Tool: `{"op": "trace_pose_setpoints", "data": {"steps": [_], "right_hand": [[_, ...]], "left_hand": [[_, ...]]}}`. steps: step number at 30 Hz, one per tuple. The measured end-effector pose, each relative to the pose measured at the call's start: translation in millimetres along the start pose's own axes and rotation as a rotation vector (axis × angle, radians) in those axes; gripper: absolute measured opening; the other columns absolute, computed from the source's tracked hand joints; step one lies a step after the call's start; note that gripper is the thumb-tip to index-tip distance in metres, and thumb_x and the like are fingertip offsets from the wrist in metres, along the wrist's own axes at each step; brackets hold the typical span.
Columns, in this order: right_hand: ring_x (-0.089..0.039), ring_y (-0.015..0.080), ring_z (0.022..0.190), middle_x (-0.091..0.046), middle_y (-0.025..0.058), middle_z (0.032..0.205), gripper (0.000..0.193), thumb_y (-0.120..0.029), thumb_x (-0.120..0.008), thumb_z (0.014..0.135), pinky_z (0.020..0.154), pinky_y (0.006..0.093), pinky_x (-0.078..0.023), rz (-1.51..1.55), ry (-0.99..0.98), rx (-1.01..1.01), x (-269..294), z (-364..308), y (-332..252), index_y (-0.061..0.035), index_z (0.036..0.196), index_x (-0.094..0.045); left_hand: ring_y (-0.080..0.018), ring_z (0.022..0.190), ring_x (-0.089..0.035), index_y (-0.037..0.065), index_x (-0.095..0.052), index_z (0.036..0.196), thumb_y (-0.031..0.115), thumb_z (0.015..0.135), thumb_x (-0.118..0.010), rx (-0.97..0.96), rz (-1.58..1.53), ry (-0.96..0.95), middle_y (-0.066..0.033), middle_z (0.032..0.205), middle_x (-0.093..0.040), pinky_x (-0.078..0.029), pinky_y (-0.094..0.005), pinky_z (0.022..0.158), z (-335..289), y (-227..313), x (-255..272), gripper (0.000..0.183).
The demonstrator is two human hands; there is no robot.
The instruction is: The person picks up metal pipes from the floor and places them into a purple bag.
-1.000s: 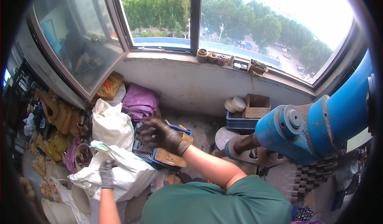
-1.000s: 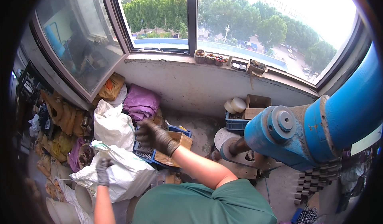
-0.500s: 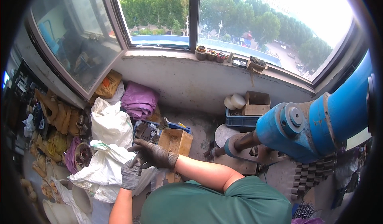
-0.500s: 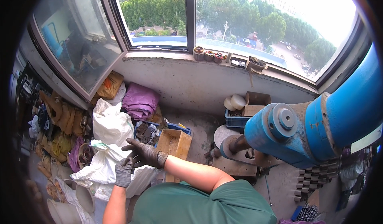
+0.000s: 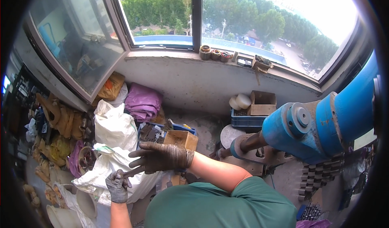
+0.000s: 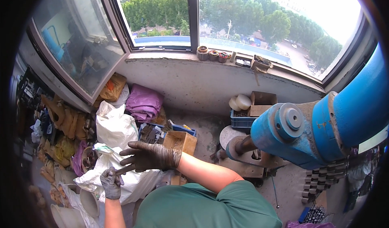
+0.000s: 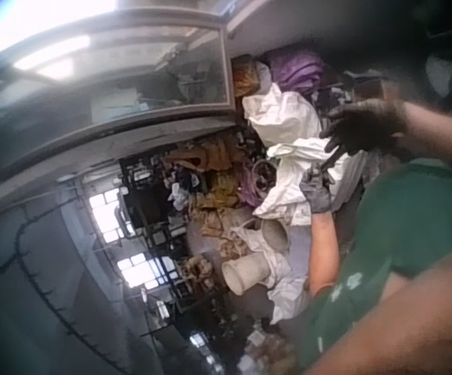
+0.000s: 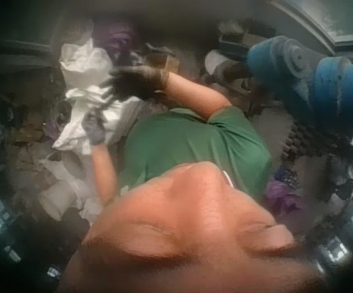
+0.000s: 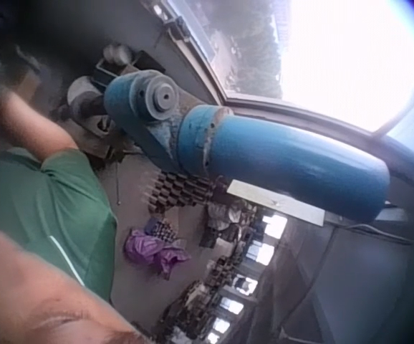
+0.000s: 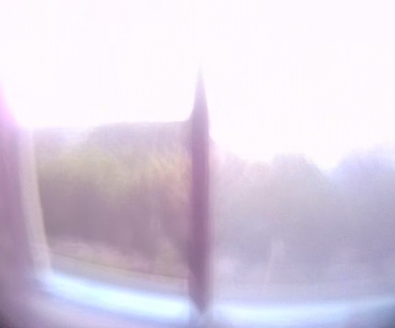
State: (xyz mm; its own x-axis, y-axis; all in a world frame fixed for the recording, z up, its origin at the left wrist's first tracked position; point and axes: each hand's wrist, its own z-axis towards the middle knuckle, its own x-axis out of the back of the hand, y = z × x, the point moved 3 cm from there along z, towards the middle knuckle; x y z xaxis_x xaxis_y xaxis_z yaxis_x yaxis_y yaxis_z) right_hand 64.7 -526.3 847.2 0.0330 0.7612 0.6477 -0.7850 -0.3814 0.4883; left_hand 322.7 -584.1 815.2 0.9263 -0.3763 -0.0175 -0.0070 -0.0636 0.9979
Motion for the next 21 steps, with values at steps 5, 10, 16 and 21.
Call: {"op": "trace_pose_setpoints", "data": {"steps": [5, 10, 16, 21], "right_hand": [[-0.047, 0.0295, 0.142, -0.05, 0.0085, 0.149, 0.053, -0.048, -0.046, 0.107, 0.122, 0.0498, -0.028, 2.941, 0.101, -0.829, -18.4, 9.4, -7.2, -0.0189, 0.151, -0.046], [-0.018, 0.0228, 0.157, -0.041, -0.0021, 0.16, 0.056, -0.05, -0.056, 0.098, 0.13, 0.0512, -0.01, 3.084, 0.173, -0.72, -31.7, 12.4, -19.7, -0.0232, 0.147, -0.049], [-0.019, 0.0189, 0.157, -0.038, -0.0069, 0.162, 0.055, -0.046, -0.051, 0.1, 0.131, 0.0513, -0.008, 3.304, 0.155, -0.777, -43.8, 0.9, -33.6, -0.0243, 0.15, -0.046], [-0.058, 0.0285, 0.129, -0.062, 0.0175, 0.136, 0.061, -0.054, -0.052, 0.103, 0.107, 0.044, -0.047, 3.102, 0.204, -1.135, -31.2, 1.7, -27.8, -0.0112, 0.147, -0.05]], "left_hand": [[-0.0159, 0.06, -0.058, 0.006, -0.063, 0.088, 0.043, 0.104, -0.061, -0.111, -0.133, -0.007, -0.0056, 0.068, -0.061, -0.052, -0.032, 0.064, 20.0, -2.9, -37.5, 0.04], [-0.0164, 0.068, -0.064, 0.004, -0.066, 0.106, 0.031, 0.105, -0.062, 0.092, 0.005, -0.02, -0.006, 0.08, -0.067, -0.054, -0.0328, 0.072, 22.8, -20.7, -50.8, 0.027], [-0.0164, 0.068, -0.065, 0.003, -0.066, 0.098, 0.028, 0.103, -0.065, 0.141, 0.028, -0.016, -0.0091, 0.078, -0.068, -0.054, -0.0324, 0.066, 13.6, -9.1, -57.5, 0.025], [-0.0186, 0.067, -0.064, 0.002, -0.063, 0.093, 0.03, 0.105, -0.062, 0.062, 0.08, -0.113, -0.0077, 0.071, -0.063, -0.055, -0.0347, 0.07, 11.4, -32.3, -38.5, 0.03]]}}
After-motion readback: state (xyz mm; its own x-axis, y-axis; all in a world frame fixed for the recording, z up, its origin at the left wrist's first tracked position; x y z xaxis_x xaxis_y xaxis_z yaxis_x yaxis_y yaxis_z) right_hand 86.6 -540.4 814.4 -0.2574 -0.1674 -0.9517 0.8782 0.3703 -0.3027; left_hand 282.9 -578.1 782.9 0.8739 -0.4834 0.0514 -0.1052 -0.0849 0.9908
